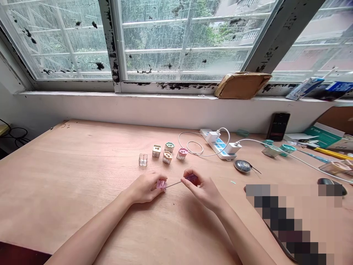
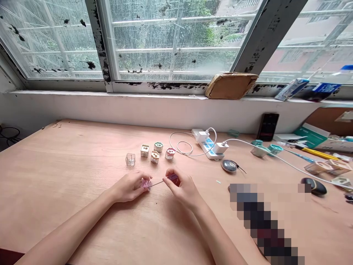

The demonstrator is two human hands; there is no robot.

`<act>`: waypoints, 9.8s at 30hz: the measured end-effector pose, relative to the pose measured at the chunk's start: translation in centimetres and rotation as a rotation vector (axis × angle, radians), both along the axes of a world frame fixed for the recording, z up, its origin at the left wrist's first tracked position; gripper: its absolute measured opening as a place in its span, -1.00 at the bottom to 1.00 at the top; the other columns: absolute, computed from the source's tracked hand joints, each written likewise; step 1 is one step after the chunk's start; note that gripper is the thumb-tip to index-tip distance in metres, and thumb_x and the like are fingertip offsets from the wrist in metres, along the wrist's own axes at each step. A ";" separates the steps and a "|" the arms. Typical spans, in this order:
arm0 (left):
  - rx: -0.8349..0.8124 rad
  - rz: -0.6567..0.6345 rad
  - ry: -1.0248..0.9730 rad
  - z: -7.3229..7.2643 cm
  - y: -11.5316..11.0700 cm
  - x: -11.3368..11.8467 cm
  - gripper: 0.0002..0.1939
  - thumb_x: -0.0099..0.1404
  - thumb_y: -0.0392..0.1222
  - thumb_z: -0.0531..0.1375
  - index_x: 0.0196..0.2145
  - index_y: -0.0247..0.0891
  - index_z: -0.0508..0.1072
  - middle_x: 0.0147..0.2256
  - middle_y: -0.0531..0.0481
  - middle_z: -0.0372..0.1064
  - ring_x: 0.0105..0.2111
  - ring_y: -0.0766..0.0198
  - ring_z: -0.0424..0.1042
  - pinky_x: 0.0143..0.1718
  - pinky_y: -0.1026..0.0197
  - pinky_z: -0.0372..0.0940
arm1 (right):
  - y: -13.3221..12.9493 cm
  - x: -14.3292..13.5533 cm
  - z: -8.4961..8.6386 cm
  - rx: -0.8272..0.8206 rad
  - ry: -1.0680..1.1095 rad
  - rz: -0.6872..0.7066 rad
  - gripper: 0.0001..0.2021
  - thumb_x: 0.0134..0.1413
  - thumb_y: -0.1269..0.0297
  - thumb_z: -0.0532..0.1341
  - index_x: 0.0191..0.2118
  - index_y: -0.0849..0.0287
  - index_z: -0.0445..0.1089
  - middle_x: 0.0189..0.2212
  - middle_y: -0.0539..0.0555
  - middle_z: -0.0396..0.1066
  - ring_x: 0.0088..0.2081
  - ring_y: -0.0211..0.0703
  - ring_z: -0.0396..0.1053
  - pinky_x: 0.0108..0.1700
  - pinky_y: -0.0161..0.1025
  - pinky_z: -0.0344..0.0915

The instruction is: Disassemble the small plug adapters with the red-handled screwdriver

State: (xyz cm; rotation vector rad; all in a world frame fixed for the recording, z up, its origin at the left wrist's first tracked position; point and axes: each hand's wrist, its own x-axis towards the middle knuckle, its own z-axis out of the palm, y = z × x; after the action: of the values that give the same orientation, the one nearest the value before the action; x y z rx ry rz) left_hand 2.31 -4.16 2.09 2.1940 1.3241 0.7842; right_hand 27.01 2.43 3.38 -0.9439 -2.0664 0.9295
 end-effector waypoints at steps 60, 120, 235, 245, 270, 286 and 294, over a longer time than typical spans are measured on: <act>0.085 -0.043 0.051 -0.5 0.6 -0.3 -0.74 0.31 -0.23 0.26 -0.04 -0.22 0.42 -0.17 -0.08 0.51 -0.18 0.15 0.48 -0.18 0.16 0.35 | -1.0 1.1 2.0 0.034 -0.208 0.047 -0.59 0.25 -0.15 0.16 -0.36 0.11 0.39 -0.50 0.07 0.45 -0.51 -0.16 0.35 -0.48 -0.24 0.24; 0.220 0.171 -0.303 -1.0 1.1 -2.1 -0.78 0.34 -0.24 0.24 -0.06 -0.20 0.36 -0.28 0.04 0.44 -0.24 0.27 0.48 -0.12 0.16 0.39 | -1.5 -1.8 -2.8 -0.228 0.286 -0.102 -0.75 0.13 0.07 0.38 -0.31 0.15 0.46 -0.54 0.00 0.42 -0.60 -0.26 0.34 -0.53 -0.29 0.33; -0.196 0.012 -0.468 -0.3 -0.4 -0.2 -0.77 0.34 -0.26 0.21 -0.04 -0.27 0.46 -0.14 -0.13 0.48 -0.17 0.19 0.52 -0.11 0.18 0.46 | -0.5 -1.0 -2.3 -0.274 0.562 -0.038 -0.77 0.18 0.11 0.35 -0.34 0.15 0.41 -0.58 -0.04 0.37 -0.62 -0.31 0.25 -0.54 -0.31 0.17; 0.031 -0.053 -0.308 0.7 -0.2 0.0 -0.95 0.26 -0.29 0.20 -0.30 -0.29 0.46 -0.32 -0.04 0.37 -0.36 0.31 0.38 -0.33 0.31 0.38 | -0.5 -1.3 -2.3 -0.339 0.570 -0.020 -0.72 0.14 0.05 0.37 -0.36 0.15 0.40 -0.61 -0.04 0.35 -0.63 -0.30 0.23 -0.56 -0.30 0.14; 0.114 -0.068 -0.210 0.0 0.0 -0.3 -0.92 0.30 -0.26 0.19 -0.25 -0.27 0.46 -0.26 -0.10 0.39 -0.30 0.26 0.41 -0.24 0.25 0.37 | -0.7 -0.9 -1.4 -0.221 0.510 -0.071 -0.70 0.14 0.03 0.36 -0.39 0.16 0.41 -0.60 -0.02 0.34 -0.64 -0.29 0.22 -0.59 -0.29 0.15; 0.102 -0.066 -0.214 0.3 0.0 -0.2 -0.93 0.29 -0.28 0.19 -0.26 -0.27 0.47 -0.28 -0.09 0.39 -0.33 0.28 0.39 -0.28 0.26 0.35 | -0.6 -1.0 -1.8 -0.316 0.554 -0.055 -0.72 0.14 0.05 0.36 -0.36 0.16 0.40 -0.60 -0.03 0.35 -0.63 -0.30 0.20 -0.56 -0.29 0.12; 0.134 -0.039 -0.217 -0.1 0.0 -0.3 -0.94 0.27 -0.27 0.21 -0.29 -0.27 0.48 -0.29 -0.08 0.41 -0.34 0.29 0.41 -0.29 0.28 0.36 | -0.3 -0.9 -2.0 -0.306 0.599 -0.102 -0.70 0.11 0.02 0.36 -0.39 0.14 0.37 -0.62 -0.05 0.29 -0.63 -0.28 0.18 -0.60 -0.31 0.08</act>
State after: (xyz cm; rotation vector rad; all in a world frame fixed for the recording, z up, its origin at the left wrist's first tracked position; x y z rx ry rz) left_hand 1.98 -4.12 1.97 2.1562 1.1478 1.0903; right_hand 26.12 2.12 1.41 -0.7855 -1.3859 1.3092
